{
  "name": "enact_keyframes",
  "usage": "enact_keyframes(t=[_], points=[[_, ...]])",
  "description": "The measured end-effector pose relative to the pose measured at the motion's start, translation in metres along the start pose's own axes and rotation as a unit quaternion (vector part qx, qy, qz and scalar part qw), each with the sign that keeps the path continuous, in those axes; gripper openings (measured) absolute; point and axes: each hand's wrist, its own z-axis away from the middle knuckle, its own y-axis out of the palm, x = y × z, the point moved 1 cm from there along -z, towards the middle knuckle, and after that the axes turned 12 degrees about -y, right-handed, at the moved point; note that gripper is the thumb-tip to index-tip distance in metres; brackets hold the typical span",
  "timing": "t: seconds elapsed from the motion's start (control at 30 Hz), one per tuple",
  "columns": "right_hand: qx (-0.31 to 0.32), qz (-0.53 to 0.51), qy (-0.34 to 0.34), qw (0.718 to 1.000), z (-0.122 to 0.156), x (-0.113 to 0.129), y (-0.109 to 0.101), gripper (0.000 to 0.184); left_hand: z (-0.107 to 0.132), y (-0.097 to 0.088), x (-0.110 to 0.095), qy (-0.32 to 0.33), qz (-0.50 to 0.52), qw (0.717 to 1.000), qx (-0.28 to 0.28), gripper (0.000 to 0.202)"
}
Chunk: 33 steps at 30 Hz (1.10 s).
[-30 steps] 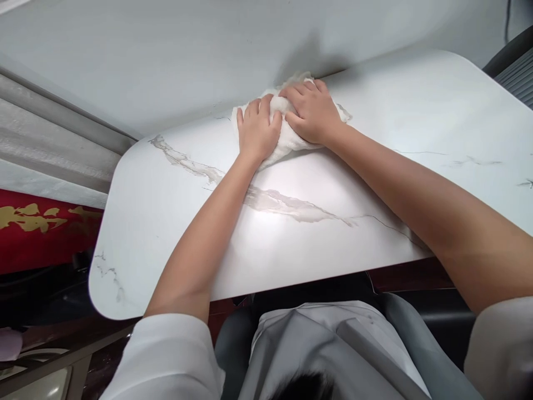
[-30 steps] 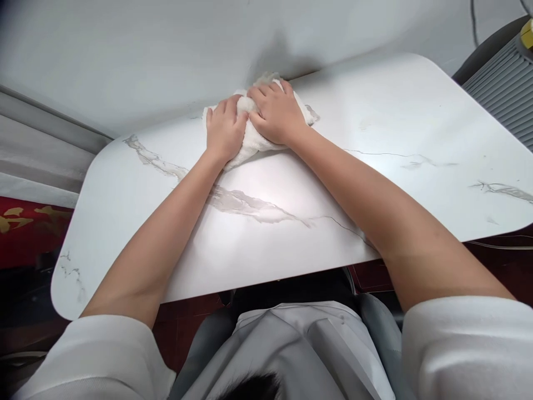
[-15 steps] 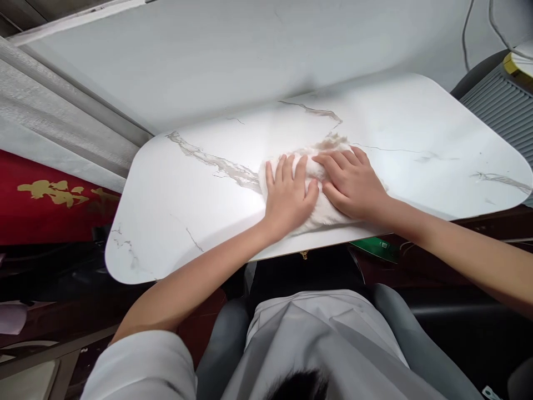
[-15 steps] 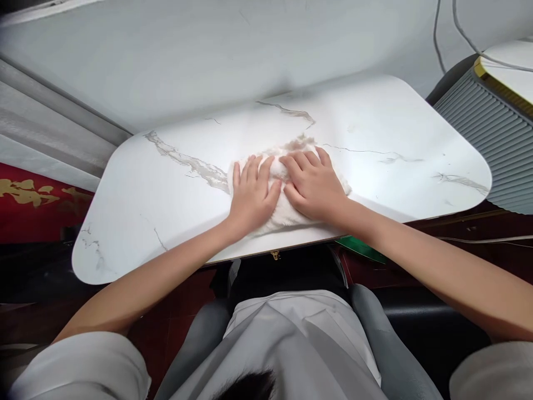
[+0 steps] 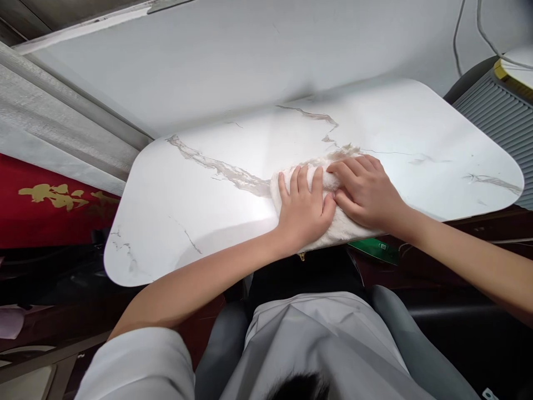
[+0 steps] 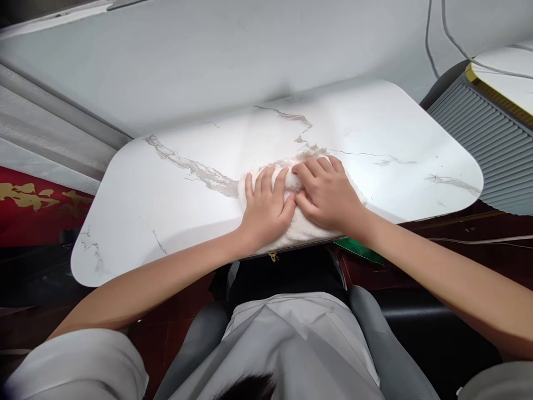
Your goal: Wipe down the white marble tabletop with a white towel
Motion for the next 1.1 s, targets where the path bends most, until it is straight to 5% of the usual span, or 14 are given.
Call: enact_keyframes(t=[0.53, 0.77, 1.1], points=[[0.002, -0.002, 0.086, 0.996, -0.100, -0.145, 0.063, 0.055, -0.160, 0.019, 0.008, -0.044, 0.043, 0.997, -0.036, 0.048], [0.042, 0.028, 0.133, 0.990, -0.128, -0.154, 0.061, 0.039, -0.215, 0.031, 0.019, -0.061, 0.095, 0.993, -0.022, 0.053], [0.047, 0.030, 0.161, 0.985, -0.144, -0.159, 0.058, 0.034, -0.235, 0.029, 0.020, -0.056, 0.065, 0.994, -0.061, 0.045]])
